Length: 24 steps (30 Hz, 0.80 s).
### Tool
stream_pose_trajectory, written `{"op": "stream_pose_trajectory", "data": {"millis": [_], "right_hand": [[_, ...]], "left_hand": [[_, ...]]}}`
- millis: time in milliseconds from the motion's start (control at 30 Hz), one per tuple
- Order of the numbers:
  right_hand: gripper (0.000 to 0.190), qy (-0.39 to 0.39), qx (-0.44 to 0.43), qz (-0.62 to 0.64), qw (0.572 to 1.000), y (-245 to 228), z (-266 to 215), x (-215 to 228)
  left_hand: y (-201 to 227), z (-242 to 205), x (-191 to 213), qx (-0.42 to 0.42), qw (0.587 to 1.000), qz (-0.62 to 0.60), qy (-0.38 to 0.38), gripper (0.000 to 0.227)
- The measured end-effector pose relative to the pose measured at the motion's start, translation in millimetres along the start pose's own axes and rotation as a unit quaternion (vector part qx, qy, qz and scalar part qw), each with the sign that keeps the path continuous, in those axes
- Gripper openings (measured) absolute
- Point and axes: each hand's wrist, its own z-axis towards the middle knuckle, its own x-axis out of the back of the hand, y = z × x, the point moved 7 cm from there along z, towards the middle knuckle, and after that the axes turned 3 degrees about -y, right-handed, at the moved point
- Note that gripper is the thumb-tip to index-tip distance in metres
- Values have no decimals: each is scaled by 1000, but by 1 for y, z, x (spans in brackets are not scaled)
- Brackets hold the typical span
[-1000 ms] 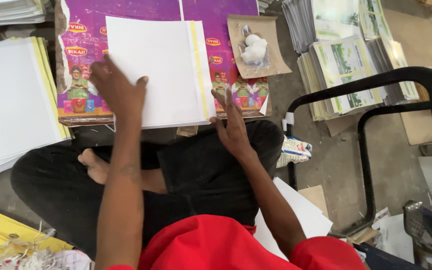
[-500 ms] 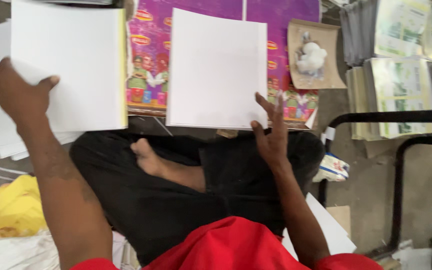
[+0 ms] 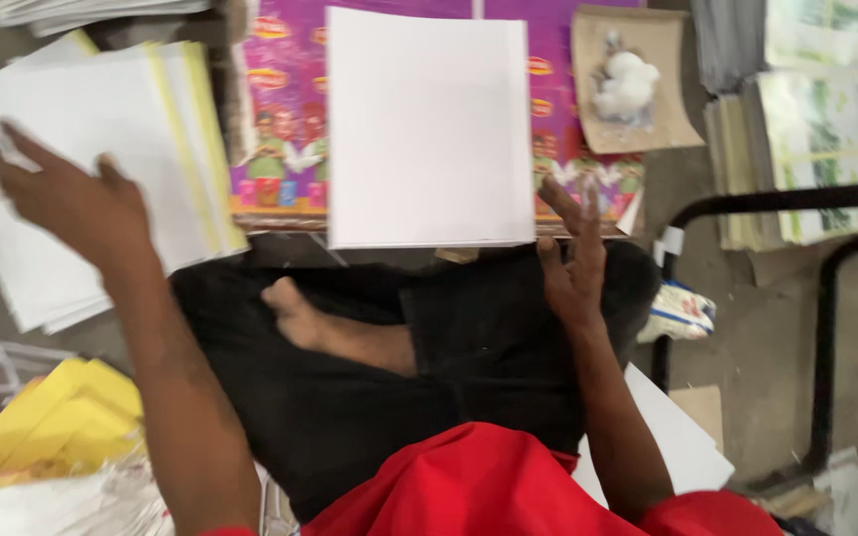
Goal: The person sits on the floor and repeatedly applies glue to the spine of a stack of white paper sheets. They then press the spine to secure the sheets together and place the finished stack aside. The person repeats this process with multiple stacks of paper.
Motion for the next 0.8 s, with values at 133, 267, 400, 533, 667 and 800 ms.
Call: {"op": "stream_pose_trajectory", "data": {"millis": [133,267,400,533,667,800], "right_hand": [[68,21,-42,-90,995,39,-1,43],[66,63,-94,-286,952,98,18,117],[65,59,-141,-406,901,166,57,163],[78,39,-131,-449,883,228,100,166],[64,16,-98,-458,883,262,112,154],[58,8,-91,-460,883,268,104,151]], "left_hand": [[209,-76,-7,-231,965,-126,-20,79],[342,-126,-2,-279,905,-283,-150,63],[389,-152,18,-309,888,-304,-154,59],[389,-172,27,-297,878,-321,-197,55],[372,-187,35,-267,895,-286,-213,49],[357,-193,42,-254,900,-284,-211,44]]}}
